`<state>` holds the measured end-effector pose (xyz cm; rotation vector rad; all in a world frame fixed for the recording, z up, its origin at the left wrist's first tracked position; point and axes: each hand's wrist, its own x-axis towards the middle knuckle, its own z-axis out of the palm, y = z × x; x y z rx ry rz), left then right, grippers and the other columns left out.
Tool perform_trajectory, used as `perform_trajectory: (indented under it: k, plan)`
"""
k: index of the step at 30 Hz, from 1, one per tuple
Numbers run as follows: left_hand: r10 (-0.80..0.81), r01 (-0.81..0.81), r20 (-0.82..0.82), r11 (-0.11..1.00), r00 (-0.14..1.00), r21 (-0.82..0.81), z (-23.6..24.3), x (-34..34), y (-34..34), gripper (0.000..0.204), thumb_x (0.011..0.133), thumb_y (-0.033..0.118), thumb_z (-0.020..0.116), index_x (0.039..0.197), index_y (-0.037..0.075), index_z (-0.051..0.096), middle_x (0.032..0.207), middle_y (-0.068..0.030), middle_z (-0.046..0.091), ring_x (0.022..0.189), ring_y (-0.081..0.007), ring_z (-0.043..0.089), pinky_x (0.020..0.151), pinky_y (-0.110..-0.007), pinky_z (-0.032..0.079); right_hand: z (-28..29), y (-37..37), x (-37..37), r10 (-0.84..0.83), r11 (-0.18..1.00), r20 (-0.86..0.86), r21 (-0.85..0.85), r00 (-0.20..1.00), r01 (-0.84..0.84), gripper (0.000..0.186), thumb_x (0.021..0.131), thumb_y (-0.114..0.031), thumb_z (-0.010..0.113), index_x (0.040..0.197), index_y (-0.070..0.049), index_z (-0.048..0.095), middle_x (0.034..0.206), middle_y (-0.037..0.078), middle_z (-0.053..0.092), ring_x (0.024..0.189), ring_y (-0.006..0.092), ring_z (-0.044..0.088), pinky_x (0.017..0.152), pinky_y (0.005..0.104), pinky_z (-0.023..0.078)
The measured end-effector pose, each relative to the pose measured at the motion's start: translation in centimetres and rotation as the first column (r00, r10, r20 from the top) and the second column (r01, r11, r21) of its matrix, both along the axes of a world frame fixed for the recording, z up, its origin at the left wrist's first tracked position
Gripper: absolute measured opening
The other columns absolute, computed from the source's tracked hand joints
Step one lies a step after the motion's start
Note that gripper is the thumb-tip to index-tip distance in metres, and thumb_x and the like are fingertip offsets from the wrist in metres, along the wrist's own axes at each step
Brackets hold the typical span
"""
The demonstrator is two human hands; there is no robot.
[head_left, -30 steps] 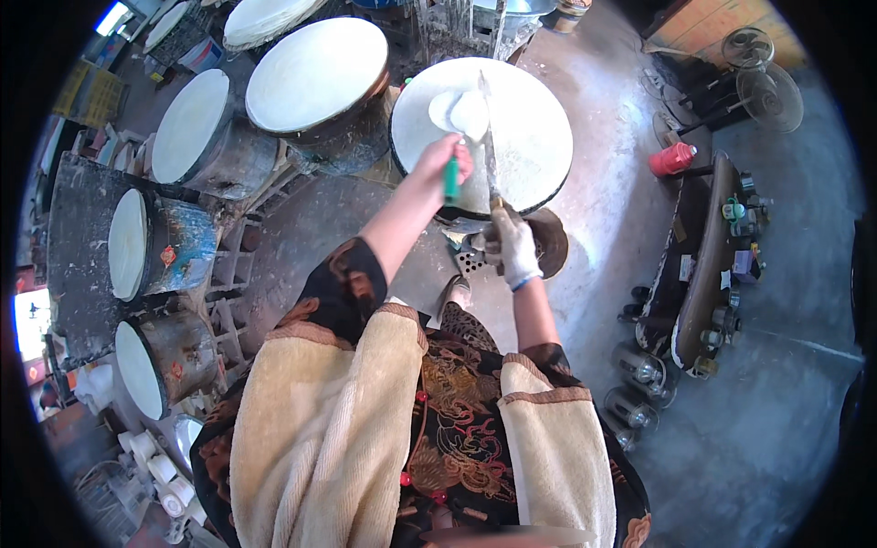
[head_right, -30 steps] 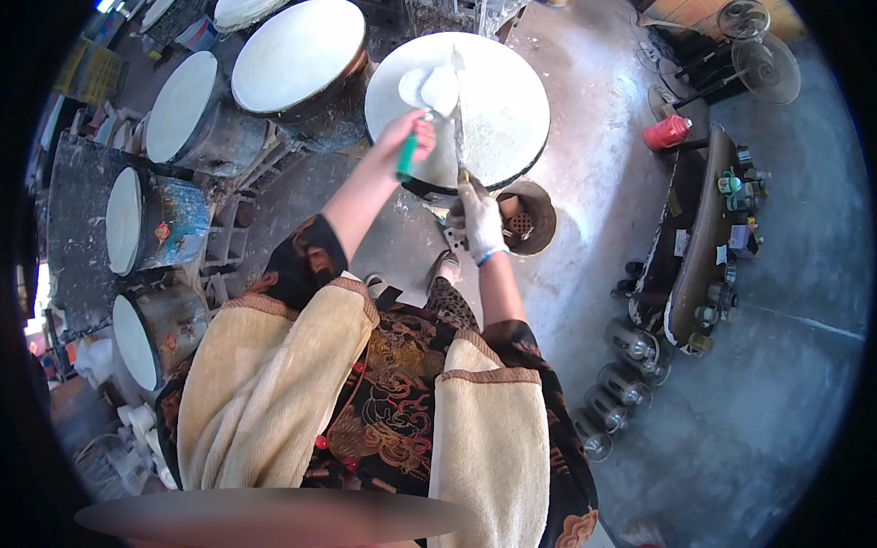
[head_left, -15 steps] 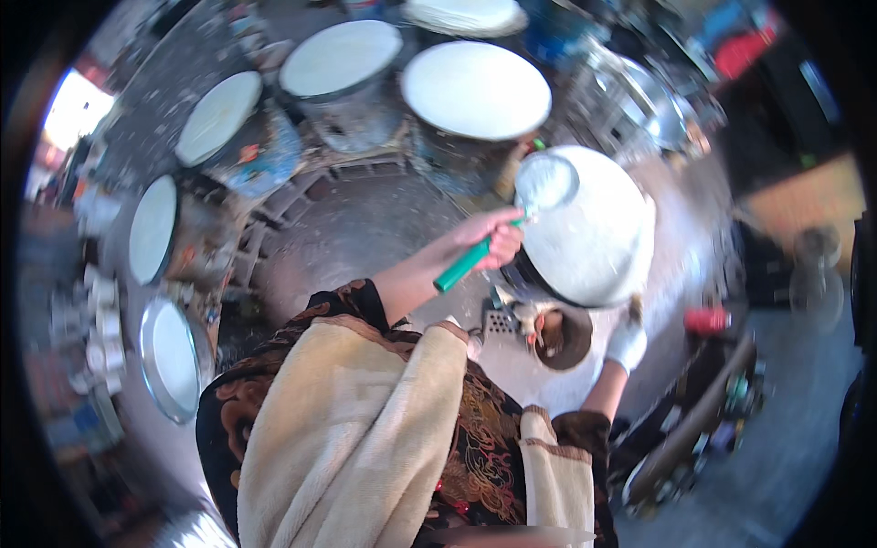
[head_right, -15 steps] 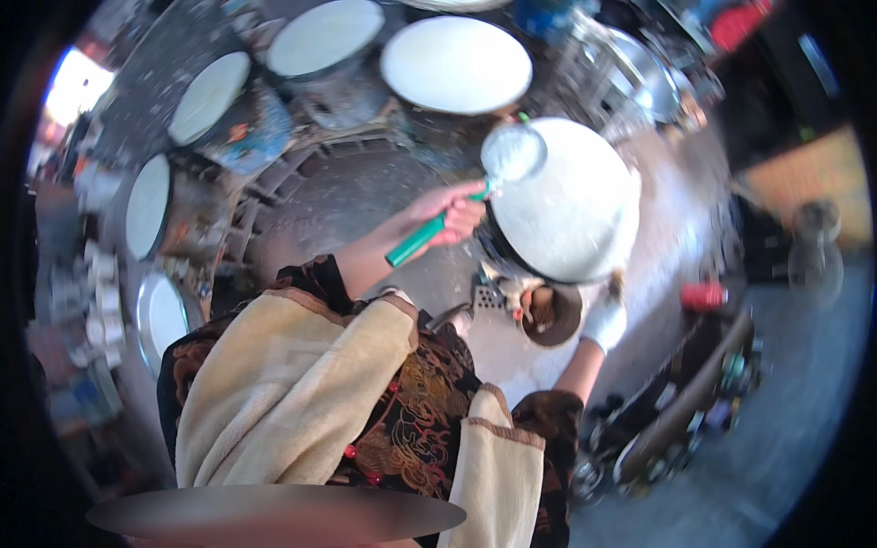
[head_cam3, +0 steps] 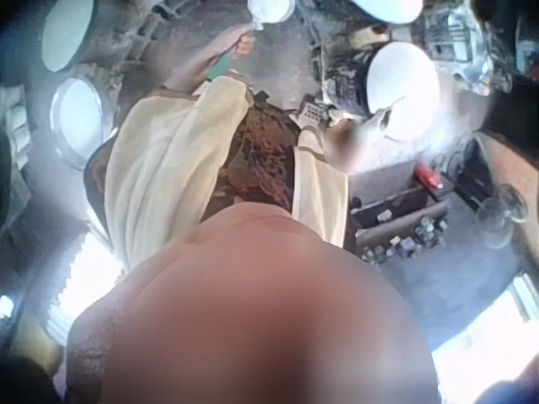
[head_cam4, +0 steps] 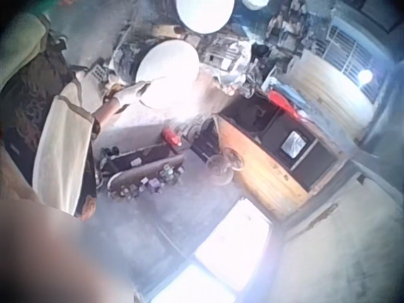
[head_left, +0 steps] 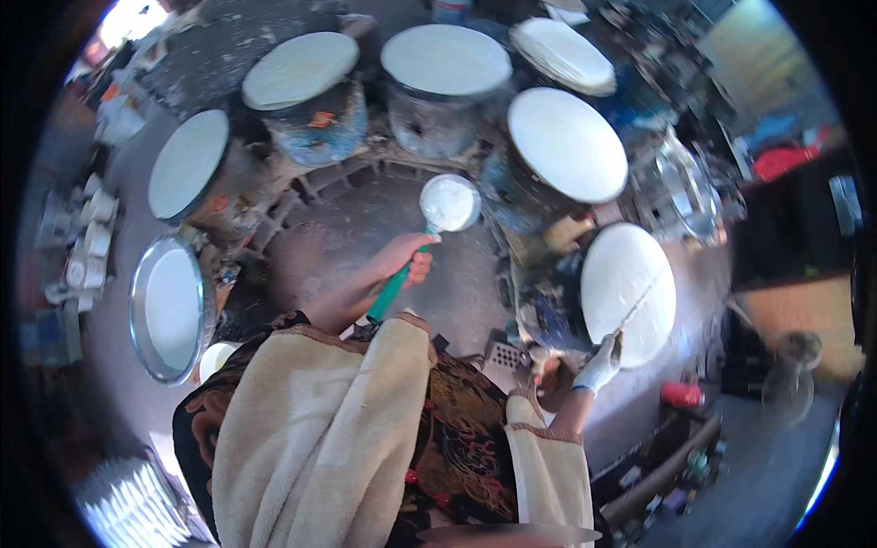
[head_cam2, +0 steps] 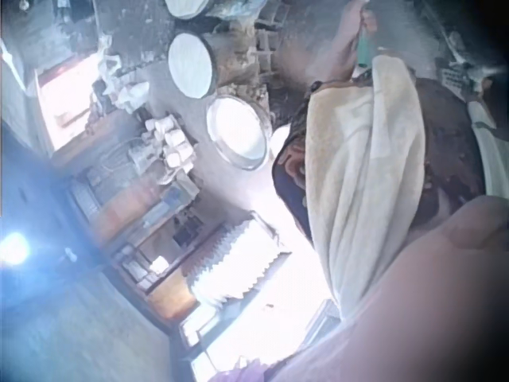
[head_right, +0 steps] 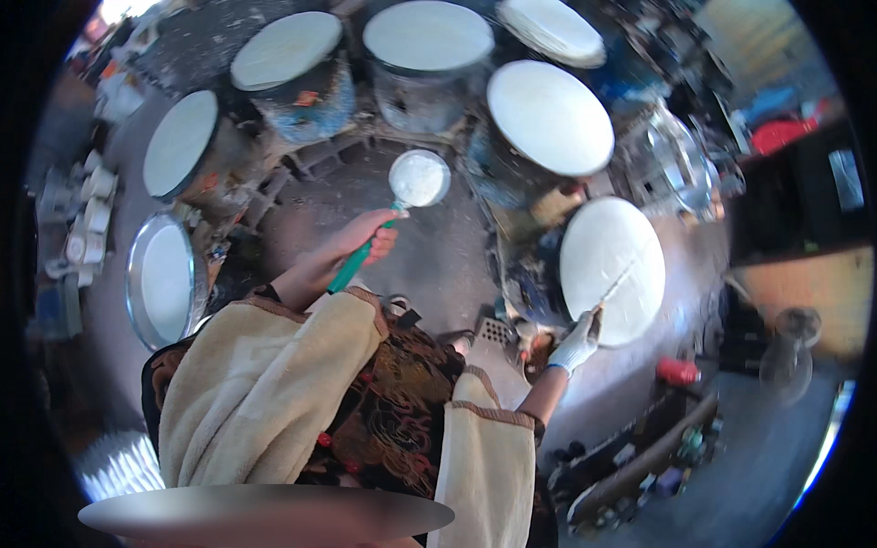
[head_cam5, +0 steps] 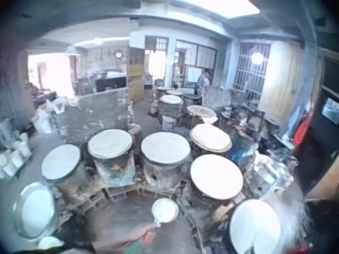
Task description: The person scoops white glaze from a metal basin with a ladle and pours it onto rotating ceramic plates. They use a wooden stick to spread the glaze evenly across the surface. The person then lifts the coated plate and places it onto a nearby rack.
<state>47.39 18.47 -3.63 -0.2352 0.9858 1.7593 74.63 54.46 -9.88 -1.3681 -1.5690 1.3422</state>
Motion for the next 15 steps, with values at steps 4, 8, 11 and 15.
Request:
perform_trajectory:
  k: [4,8,11,15]
  plan:
    - [-0.004,0.003,0.067,1.000,0.998,0.015,0.2,-1.9,-3.4,0.023,0.095,0.038,0.049,0.083,0.018,0.050,0.050,0.0088,0.031,0.038,-0.0041,0.030,0.033,-0.022,0.020,1.0,-10.5,-11.7,0.338,0.941,-0.190,0.045,0.922,-0.336,0.036,0.090,-0.016,0.058,0.124,-0.005,0.060,0.066,-0.006,0.049,0.052,0.0033,0.037,0.044,0.0208,0.030]
    - [0.192,-0.193,0.018,0.978,0.981,0.076,0.3,-2.7,-5.7,0.022,0.092,0.035,0.057,0.087,0.015,0.049,0.054,0.0075,0.034,0.040,-0.0044,0.032,0.035,-0.022,0.024,5.1,-18.8,-21.1,0.533,0.772,-0.158,-0.311,0.831,-0.555,0.034,0.087,-0.018,0.061,0.119,-0.008,0.062,0.061,-0.004,0.052,0.043,0.0040,0.039,0.037,0.0214,0.031]
    - [0.308,-0.311,0.041,0.943,0.950,0.123,0.4,-3.1,-6.6,0.023,0.091,0.031,0.062,0.089,0.014,0.048,0.055,0.0070,0.036,0.040,-0.0040,0.032,0.035,-0.021,0.026,7.7,-22.8,-24.9,0.855,0.454,-0.157,-0.236,0.495,-0.859,0.033,0.084,-0.015,0.065,0.115,-0.005,0.063,0.066,-0.003,0.057,0.050,0.0036,0.047,0.042,0.0211,0.038]
    - [0.471,-0.478,0.094,0.875,0.877,0.076,0.3,-3.6,-8.1,0.018,0.090,0.024,0.063,0.092,0.012,0.049,0.056,0.0069,0.036,0.039,-0.0028,0.033,0.034,-0.018,0.026,8.5,-27.1,-28.7,0.996,0.030,-0.072,-0.310,0.054,-0.950,0.033,0.085,-0.020,0.066,0.112,-0.001,0.063,0.085,0.004,0.066,0.068,0.0053,0.056,0.053,0.0234,0.046]
